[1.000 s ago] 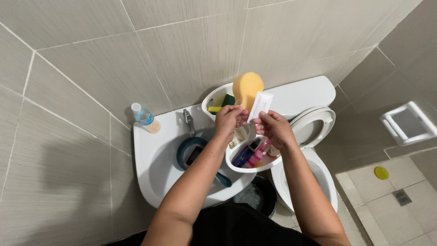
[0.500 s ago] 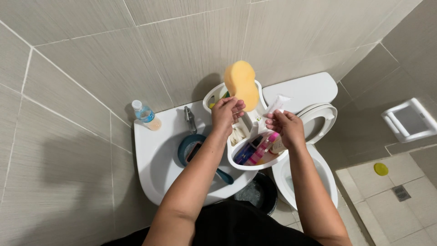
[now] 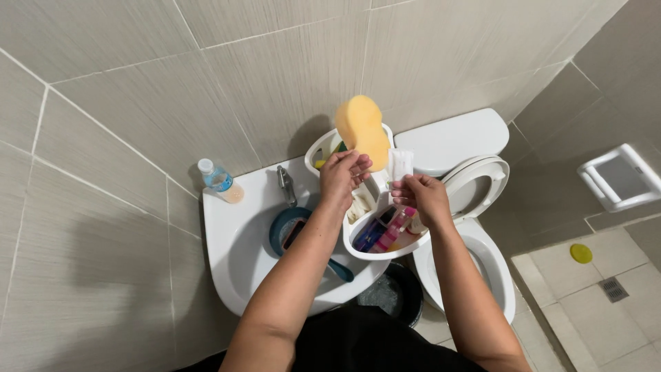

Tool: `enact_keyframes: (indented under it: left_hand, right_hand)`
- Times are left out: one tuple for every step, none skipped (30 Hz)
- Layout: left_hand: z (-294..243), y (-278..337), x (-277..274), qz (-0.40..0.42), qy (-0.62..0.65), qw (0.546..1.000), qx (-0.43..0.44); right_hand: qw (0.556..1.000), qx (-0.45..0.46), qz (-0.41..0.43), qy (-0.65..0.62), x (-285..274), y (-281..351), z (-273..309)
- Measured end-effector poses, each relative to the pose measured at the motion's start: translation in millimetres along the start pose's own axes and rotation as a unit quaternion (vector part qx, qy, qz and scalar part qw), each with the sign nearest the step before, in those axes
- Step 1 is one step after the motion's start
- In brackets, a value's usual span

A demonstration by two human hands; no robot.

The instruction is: The person cleans a bathroom by first dipping a scrub brush into a bucket of water and scrubbing the tiled walls and floor. They then rinse the brush in the sink, pick up a yellow sponge, and apply a white cream from a tube onto the sponge before placing it back in a caddy.

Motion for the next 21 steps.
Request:
enact_keyframes:
  left_hand:
    - [1.6, -1.4, -0.4, 0.001, 0.000, 1.000, 0.001]
    - [3.3, -2.7, -0.8, -0.002, 0.005, 1.000, 0.001]
    - [5.1, -4.1, -0.6, -0.004, 0.010, 1.000, 0.000]
    - [4.7, -3.4, 0.5, -0.002, 0.009, 1.000, 0.000]
    - [4.5, -2.7, 1.3, -0.006, 0.012, 1.000, 0.003]
    - [4.4, -1.8, 1.9, -0.010, 0.015, 1.000, 0.006]
    - [4.9, -0.7, 2.5, -0.009, 0.014, 1.000, 0.006]
    - [5.1, 0.4, 2.5, -0.015, 0.017, 1.000, 0.010]
    - [5.3, 1.1, 3.1, -0.021, 0.019, 1.000, 0.013]
    - [4.7, 1.8, 3.8, -0.019, 0.019, 1.000, 0.014]
    - [4.1, 2.6, 4.3, -0.024, 0.021, 0.999, 0.019]
    - [3.4, 3.4, 4.6, -0.029, 0.024, 0.999, 0.025]
    - [3.4, 2.4, 6.4, -0.028, 0.023, 0.999, 0.025]
    - [3.2, 1.4, 7.7, -0.030, 0.029, 0.999, 0.028]
    - [3.6, 1.0, 8.6, -0.034, 0.035, 0.998, 0.030]
    - [4.6, 0.3, 10.0, -0.033, 0.035, 0.998, 0.030]
    - [5.5, -0.6, 11.2, -0.028, 0.039, 0.998, 0.027]
    - [6.3, -1.7, 12.4, -0.022, 0.043, 0.999, 0.024]
    - [6.7, -0.5, 13.5, -0.022, 0.043, 0.999, 0.024]
    - [7.2, 0.5, 14.9, -0.020, 0.040, 0.999, 0.023]
    - [8.4, 1.6, 16.4, -0.017, 0.037, 0.999, 0.021]
  right_hand:
    - [1.000, -0.001, 0.000, -0.001, -1.8, -2.0, -0.6]
    - [1.000, 0.005, 0.000, -0.008, -3.8, -4.1, -1.6]
    - [1.000, 0.010, -0.002, -0.015, -6.3, -6.0, -2.4]
    - [1.000, 0.009, -0.003, -0.017, -7.7, -9.4, -4.6]
    - [1.000, 0.013, 0.003, -0.026, -9.0, -13.1, -7.2]
    - [0.999, 0.018, 0.008, -0.034, -10.3, -16.7, -9.9]
    - [0.999, 0.016, 0.008, -0.036, -10.2, -14.9, -8.8]
    - [0.999, 0.019, 0.010, -0.041, -9.8, -13.0, -7.9]
    - [0.999, 0.022, 0.012, -0.046, -9.7, -11.5, -6.6]
    - [0.999, 0.020, 0.012, -0.047, -8.6, -10.0, -6.1]
    - [0.999, 0.022, 0.011, -0.047, -7.9, -8.6, -5.8]
    - [0.999, 0.023, 0.011, -0.046, -7.1, -7.1, -5.5]
    - [0.999, 0.021, 0.011, -0.048, -6.2, -4.9, -4.6]
    - [0.999, 0.019, 0.010, -0.050, -5.2, -2.8, -3.8]
    - [0.998, 0.017, 0.010, -0.053, -4.5, -0.3, -3.3]
    - [0.998, 0.017, 0.010, -0.053, -6.2, -3.6, -8.0]
    - [0.998, 0.017, 0.006, -0.055, -7.6, -7.2, -13.0]
    - [0.998, 0.017, 0.002, -0.058, -8.8, -10.9, -17.9]
    - [0.998, 0.017, 0.002, -0.058, -10.2, -10.4, -18.0]
    - [0.998, 0.016, 0.001, -0.063, -11.8, -10.0, -18.1]
    - [0.998, 0.016, 0.000, -0.069, -13.9, -9.4, -18.7]
Point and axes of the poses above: each hand's wrist, its own y-axis away from the middle knuckle, its own x-axis out of the palm, z = x × y, the point moved 4 cm from there along -y, towards the middle knuckle, and after that the axes turned 4 degrees about x, right-handed, at the moved point
